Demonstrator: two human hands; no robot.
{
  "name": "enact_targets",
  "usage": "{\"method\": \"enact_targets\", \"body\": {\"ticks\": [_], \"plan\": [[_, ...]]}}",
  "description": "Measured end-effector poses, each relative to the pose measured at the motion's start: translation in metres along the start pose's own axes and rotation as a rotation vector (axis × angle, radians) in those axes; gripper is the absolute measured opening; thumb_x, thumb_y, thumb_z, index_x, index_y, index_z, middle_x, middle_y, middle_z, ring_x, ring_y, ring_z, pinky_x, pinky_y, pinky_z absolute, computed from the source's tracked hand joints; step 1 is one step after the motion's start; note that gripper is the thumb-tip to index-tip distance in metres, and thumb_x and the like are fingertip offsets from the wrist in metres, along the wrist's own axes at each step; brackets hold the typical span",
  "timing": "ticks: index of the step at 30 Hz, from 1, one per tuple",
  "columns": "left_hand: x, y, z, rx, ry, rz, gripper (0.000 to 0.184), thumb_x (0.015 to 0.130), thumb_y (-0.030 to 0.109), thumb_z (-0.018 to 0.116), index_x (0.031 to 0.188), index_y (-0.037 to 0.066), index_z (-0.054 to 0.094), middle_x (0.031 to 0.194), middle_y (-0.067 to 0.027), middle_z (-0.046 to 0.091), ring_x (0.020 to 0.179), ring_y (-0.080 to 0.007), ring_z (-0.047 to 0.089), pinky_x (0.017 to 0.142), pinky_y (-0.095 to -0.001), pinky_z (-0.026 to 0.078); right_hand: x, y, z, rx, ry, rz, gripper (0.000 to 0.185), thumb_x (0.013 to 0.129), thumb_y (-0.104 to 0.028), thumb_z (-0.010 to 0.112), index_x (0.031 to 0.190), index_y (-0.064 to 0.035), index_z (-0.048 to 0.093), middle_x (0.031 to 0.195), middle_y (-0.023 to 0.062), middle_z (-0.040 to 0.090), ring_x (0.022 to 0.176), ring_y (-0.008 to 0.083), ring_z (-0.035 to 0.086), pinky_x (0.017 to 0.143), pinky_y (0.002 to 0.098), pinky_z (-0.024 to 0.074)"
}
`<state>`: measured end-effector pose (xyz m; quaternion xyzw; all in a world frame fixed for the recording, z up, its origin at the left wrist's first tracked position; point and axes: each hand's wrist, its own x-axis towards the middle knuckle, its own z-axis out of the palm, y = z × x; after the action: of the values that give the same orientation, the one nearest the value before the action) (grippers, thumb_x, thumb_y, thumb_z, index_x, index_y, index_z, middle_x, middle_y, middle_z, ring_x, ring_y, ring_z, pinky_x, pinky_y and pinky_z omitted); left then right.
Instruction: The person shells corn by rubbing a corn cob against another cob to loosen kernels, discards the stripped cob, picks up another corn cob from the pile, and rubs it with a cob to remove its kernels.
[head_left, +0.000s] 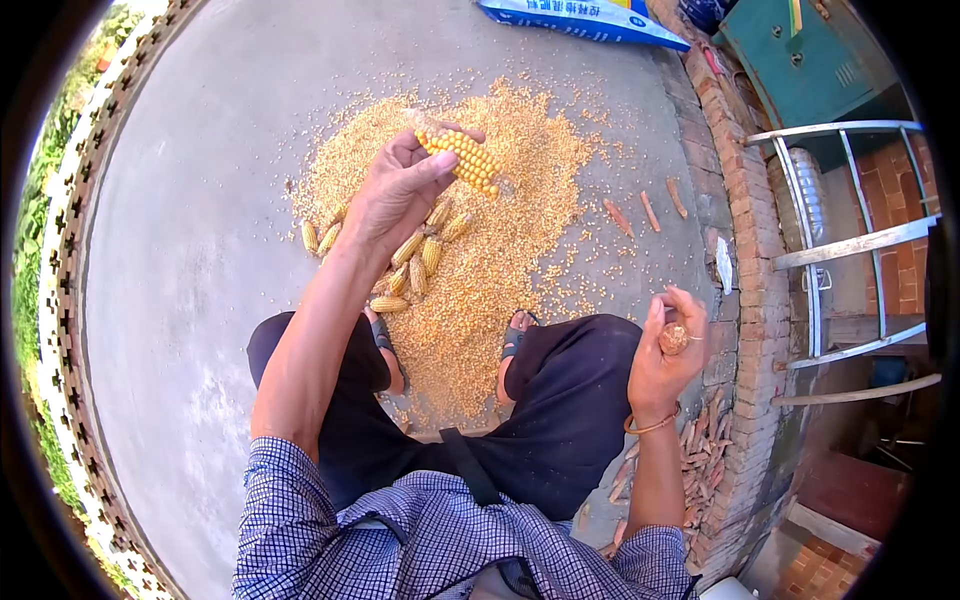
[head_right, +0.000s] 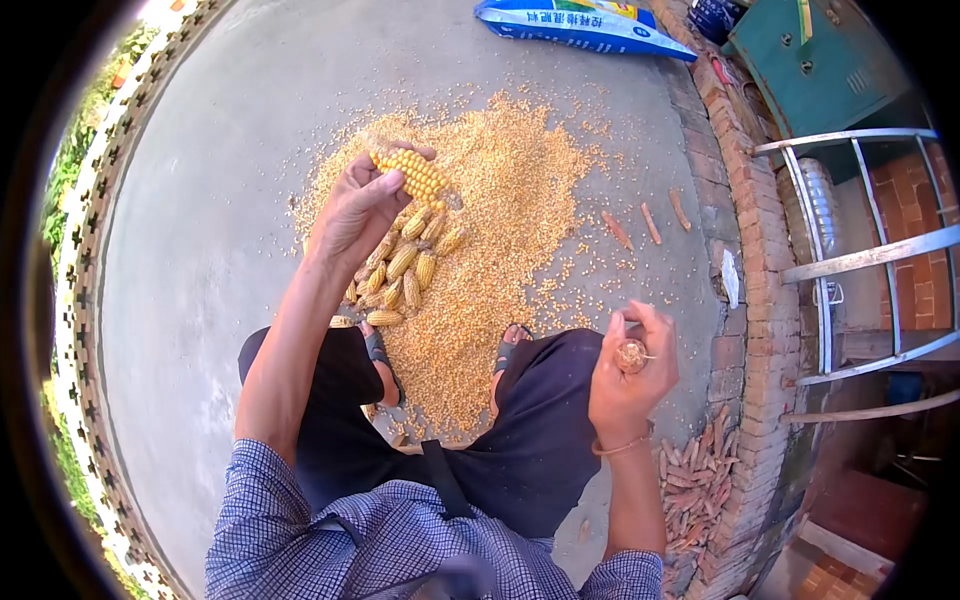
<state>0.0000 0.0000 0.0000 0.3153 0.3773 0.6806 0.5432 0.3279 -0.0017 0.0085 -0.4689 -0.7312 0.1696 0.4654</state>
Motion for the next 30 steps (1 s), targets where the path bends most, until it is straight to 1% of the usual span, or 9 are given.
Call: {"method": "enact_targets", "body": {"ticks": [2, 3, 7, 10, 13, 19, 23, 24, 30], "plan": [[-0.007, 0.003, -0.002, -0.114, -0.026, 0.082, 0.046, 0.079, 0.009, 0.078, 0.12, 0.005, 0.056, 0.122, -0.0176, 0.061, 0.117, -0.0285, 0.058, 0.105, -0.0432, 0.045, 0.019, -0.007, 0.038, 0.162, 0.02, -0.088, 0.018, 0.094, -0.007, 0.063, 0.11, -0.0005, 0.059, 0.086, 0.0057, 0.062, 0.071, 0.0087, 0.055, 0.063, 0.0253, 0.0477], [-0.042, 0.02, 0.025, -0.181, -0.002, 0.089, 0.047, 0.078, 0.008, 0.078, 0.119, 0.005, 0.056, 0.121, -0.0182, 0.061, 0.117, -0.0288, 0.059, 0.105, -0.0439, 0.045, 0.021, -0.043, 0.012, 0.276, -0.094, -0.009, 0.019, 0.094, -0.007, 0.063, 0.111, -0.0002, 0.059, 0.085, 0.0048, 0.062, 0.07, 0.0082, 0.055, 0.062, 0.0248, 0.0474], [-0.073, 0.038, 0.027, -0.185, 0.01, 0.171, 0.047, 0.077, 0.002, 0.076, 0.119, 0.002, 0.055, 0.12, -0.0198, 0.061, 0.116, -0.0295, 0.059, 0.106, -0.044, 0.045, 0.029, -0.099, 0.062, 0.903, -0.427, 0.329, 0.028, 0.092, -0.011, 0.067, 0.116, -0.0001, 0.057, 0.083, 0.0009, 0.061, 0.065, 0.0053, 0.054, 0.057, 0.0206, 0.0456], [-0.082, 0.04, 0.032, -0.219, -0.006, 0.226, 0.043, 0.077, -0.004, 0.073, 0.117, -0.001, 0.056, 0.12, -0.0197, 0.062, 0.114, -0.027, 0.061, 0.104, -0.0411, 0.047, 0.032, -0.117, 0.076, 1.083, -0.668, 0.485, 0.032, 0.091, -0.012, 0.069, 0.118, -0.0011, 0.057, 0.084, 0.0003, 0.061, 0.063, 0.0034, 0.053, 0.054, 0.0182, 0.0439], [-0.085, 0.04, 0.025, -0.186, -0.014, 0.254, 0.046, 0.077, -0.005, 0.073, 0.119, -0.002, 0.056, 0.122, -0.0203, 0.061, 0.114, -0.0269, 0.061, 0.104, -0.0408, 0.047, 0.03, -0.125, 0.1, 1.116, -0.518, 0.376, 0.034, 0.09, -0.013, 0.07, 0.119, -0.0015, 0.057, 0.087, 0.0002, 0.062, 0.062, 0.0028, 0.053, 0.053, 0.0181, 0.0432], [-0.086, 0.046, 0.009, -0.256, -0.013, 0.194, 0.049, 0.087, 0.005, 0.067, 0.131, -0.007, 0.049, 0.124, -0.0217, 0.059, 0.117, -0.0281, 0.059, 0.101, -0.0432, 0.05, 0.055, -0.114, 0.113, 1.046, -0.618, 0.165, 0.035, 0.089, -0.009, 0.071, 0.12, -0.0015, 0.057, 0.09, -0.0004, 0.063, 0.065, 0.0017, 0.052, 0.055, 0.0177, 0.0432], [-0.092, 0.05, -0.005, -0.152, 0.02, 0.106, 0.047, 0.093, 0.011, 0.061, 0.133, -0.009, 0.047, 0.119, -0.0234, 0.062, 0.105, -0.0297, 0.066, 0.091, -0.0402, 0.057, 0.058, -0.099, 0.117, 0.998, -0.698, 0.112, 0.034, 0.088, -0.005, 0.07, 0.121, -0.0039, 0.058, 0.093, -0.0009, 0.062, 0.068, 0.0016, 0.052, 0.059, 0.0175, 0.0436], [-0.093, 0.05, -0.008, -0.065, 0.002, 0.091, 0.044, 0.094, 0.011, 0.06, 0.131, -0.01, 0.048, 0.114, -0.0232, 0.063, 0.093, -0.0291, 0.07, 0.081, -0.0373, 0.06, 0.056, -0.098, 0.117, 0.985, -0.718, 0.133, 0.035, 0.088, -0.004, 0.07, 0.121, -0.0044, 0.059, 0.094, -0.001, 0.062, 0.069, 0.0017, 0.052, 0.06, 0.0176, 0.0439], [-0.096, 0.043, -0.013, 0.119, -0.05, 0.011, 0.048, 0.089, 0.017, 0.066, 0.127, -0.008, 0.048, 0.101, -0.0191, 0.065, 0.078, -0.0256, 0.07, 0.064, -0.0299, 0.058, 0.052, -0.09, 0.118, 0.952, -0.761, 0.171, 0.038, 0.087, 0.0, 0.069, 0.124, -0.005, 0.059, 0.102, -0.001, 0.061, 0.075, 0.0023, 0.051, 0.064, 0.0189, 0.0457]]}}
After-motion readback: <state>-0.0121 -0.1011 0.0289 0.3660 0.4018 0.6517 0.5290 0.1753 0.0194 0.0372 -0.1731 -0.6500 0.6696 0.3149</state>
